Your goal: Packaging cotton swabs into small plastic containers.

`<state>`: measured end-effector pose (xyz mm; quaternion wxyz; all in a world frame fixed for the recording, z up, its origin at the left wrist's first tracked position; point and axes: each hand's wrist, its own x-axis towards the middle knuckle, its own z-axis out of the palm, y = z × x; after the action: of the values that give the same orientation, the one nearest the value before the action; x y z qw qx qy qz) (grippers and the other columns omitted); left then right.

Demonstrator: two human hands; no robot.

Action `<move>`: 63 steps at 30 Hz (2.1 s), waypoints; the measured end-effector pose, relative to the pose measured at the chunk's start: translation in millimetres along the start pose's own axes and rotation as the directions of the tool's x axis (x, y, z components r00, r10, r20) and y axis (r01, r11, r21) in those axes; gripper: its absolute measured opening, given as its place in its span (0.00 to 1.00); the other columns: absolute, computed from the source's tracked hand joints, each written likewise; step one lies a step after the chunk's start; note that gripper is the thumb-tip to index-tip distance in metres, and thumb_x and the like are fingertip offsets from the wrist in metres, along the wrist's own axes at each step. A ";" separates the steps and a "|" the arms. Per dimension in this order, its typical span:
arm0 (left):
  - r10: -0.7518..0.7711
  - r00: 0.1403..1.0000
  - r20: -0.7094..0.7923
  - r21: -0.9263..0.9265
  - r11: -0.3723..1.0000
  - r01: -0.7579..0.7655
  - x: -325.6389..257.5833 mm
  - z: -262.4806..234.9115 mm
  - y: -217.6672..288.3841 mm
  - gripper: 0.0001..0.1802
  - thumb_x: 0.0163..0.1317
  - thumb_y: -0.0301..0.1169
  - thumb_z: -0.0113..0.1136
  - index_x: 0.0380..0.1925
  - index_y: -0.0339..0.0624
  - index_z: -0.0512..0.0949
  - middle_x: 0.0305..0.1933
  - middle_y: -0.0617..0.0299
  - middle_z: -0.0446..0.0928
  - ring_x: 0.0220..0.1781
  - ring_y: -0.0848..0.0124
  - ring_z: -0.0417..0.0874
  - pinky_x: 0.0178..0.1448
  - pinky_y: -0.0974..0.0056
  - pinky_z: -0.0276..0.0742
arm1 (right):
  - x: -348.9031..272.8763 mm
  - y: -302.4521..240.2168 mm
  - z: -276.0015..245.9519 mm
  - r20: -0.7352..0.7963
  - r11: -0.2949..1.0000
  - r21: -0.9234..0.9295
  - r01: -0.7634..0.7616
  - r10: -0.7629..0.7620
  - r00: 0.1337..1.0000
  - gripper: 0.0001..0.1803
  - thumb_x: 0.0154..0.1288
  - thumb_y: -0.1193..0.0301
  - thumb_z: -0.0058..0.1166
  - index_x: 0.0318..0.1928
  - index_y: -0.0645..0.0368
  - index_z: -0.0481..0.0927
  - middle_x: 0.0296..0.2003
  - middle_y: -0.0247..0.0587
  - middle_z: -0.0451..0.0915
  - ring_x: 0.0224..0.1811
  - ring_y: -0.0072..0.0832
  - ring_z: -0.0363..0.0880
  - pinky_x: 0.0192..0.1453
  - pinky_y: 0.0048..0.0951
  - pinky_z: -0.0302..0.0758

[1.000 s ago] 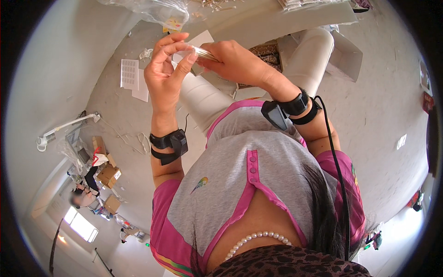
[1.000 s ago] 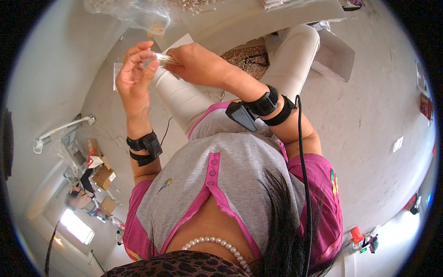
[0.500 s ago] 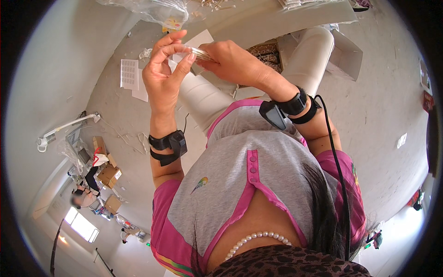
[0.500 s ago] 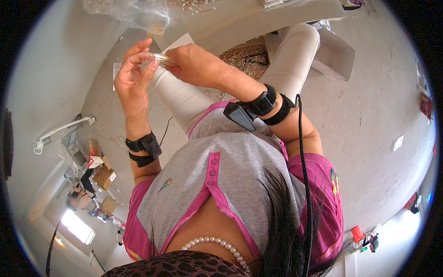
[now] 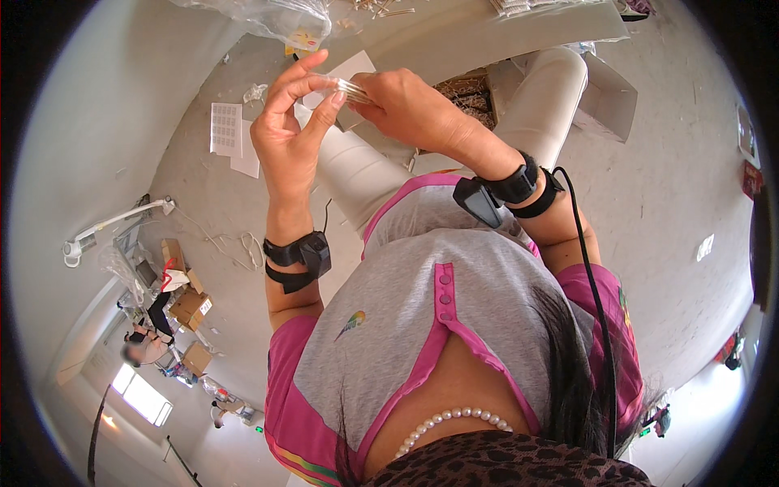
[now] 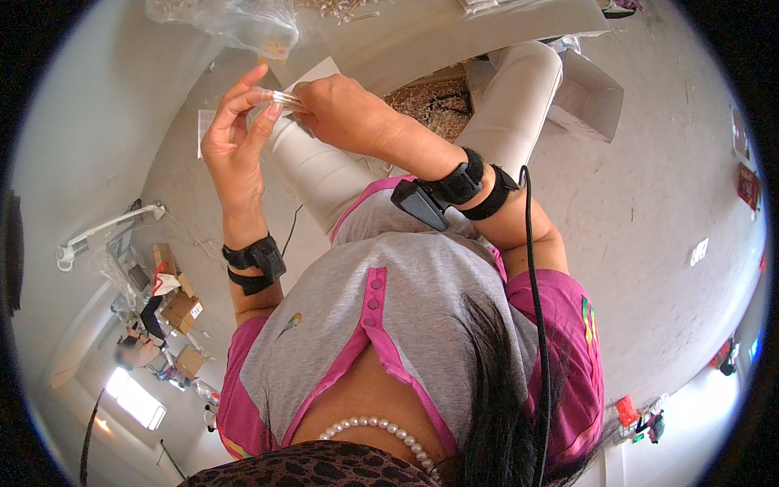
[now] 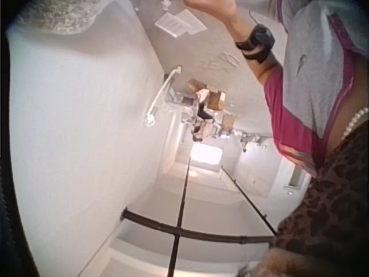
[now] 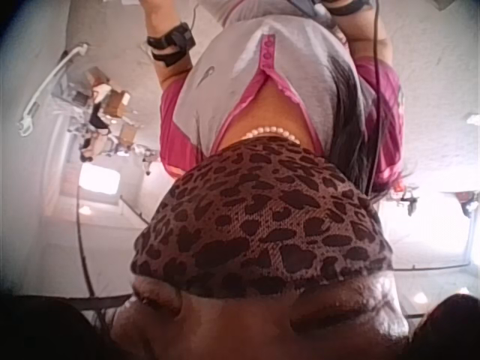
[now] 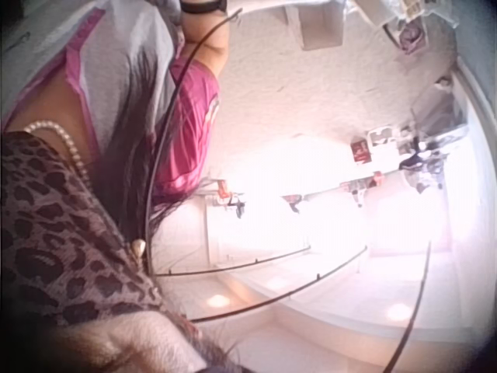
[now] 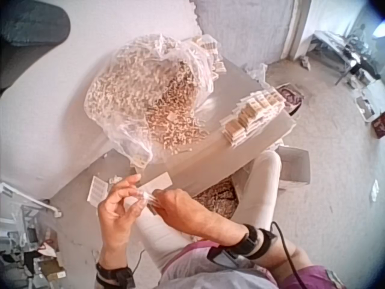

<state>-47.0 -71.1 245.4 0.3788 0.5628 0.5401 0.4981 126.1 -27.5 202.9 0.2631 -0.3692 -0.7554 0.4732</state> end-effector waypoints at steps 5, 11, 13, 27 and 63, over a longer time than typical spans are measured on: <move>0.024 0.999 0.042 0.007 1.000 -0.024 3.5 -6.2 -2.1 0.10 0.57 0.20 0.71 0.39 0.36 0.84 0.63 0.52 0.78 0.62 0.66 0.77 0.69 0.59 0.70 | 1.0 -0.5 0.2 0.011 1.000 -0.004 0.024 -0.024 1.000 0.13 0.70 0.66 0.58 0.38 0.67 0.78 0.29 0.61 0.80 0.34 0.60 0.79 0.37 0.50 0.75; -0.022 0.991 0.135 -0.050 0.998 0.029 7.8 -15.5 -5.0 0.08 0.56 0.20 0.70 0.36 0.38 0.83 0.67 0.54 0.74 0.65 0.66 0.72 0.71 0.59 0.65 | 3.0 -4.8 -2.8 0.105 0.999 0.045 -0.027 0.022 0.994 0.10 0.65 0.68 0.59 0.36 0.65 0.83 0.31 0.57 0.83 0.36 0.55 0.84 0.41 0.49 0.79; -0.033 0.983 0.179 -0.066 0.997 0.045 9.1 -16.7 -3.6 0.08 0.55 0.21 0.68 0.35 0.40 0.83 0.68 0.55 0.73 0.67 0.65 0.70 0.73 0.58 0.63 | 4.0 1.1 -0.2 0.173 0.989 0.143 -0.026 0.001 0.985 0.10 0.65 0.68 0.59 0.35 0.65 0.83 0.28 0.53 0.84 0.33 0.49 0.85 0.39 0.44 0.80; -0.026 0.937 0.348 -0.173 0.981 0.092 13.8 -27.8 -12.3 0.09 0.57 0.25 0.62 0.38 0.46 0.78 0.70 0.51 0.71 0.68 0.62 0.70 0.75 0.55 0.60 | 5.5 5.3 5.7 0.534 0.659 0.650 -0.379 -0.041 0.845 0.16 0.76 0.69 0.53 0.51 0.72 0.82 0.46 0.49 0.87 0.48 0.32 0.88 0.57 0.29 0.84; -0.044 0.964 0.262 -0.151 0.985 0.086 10.7 -25.7 -4.7 0.21 0.61 0.20 0.65 0.54 0.38 0.72 0.59 0.53 0.74 0.58 0.69 0.76 0.68 0.62 0.68 | 8.9 12.4 20.4 0.349 0.700 0.653 -0.287 0.058 0.935 0.13 0.73 0.67 0.57 0.43 0.69 0.82 0.35 0.42 0.88 0.41 0.26 0.89 0.48 0.28 0.84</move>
<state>-73.8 -62.8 248.0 0.5062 0.5724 0.4624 0.4498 109.5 -27.5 183.6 0.2176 -0.2365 -0.5145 0.7950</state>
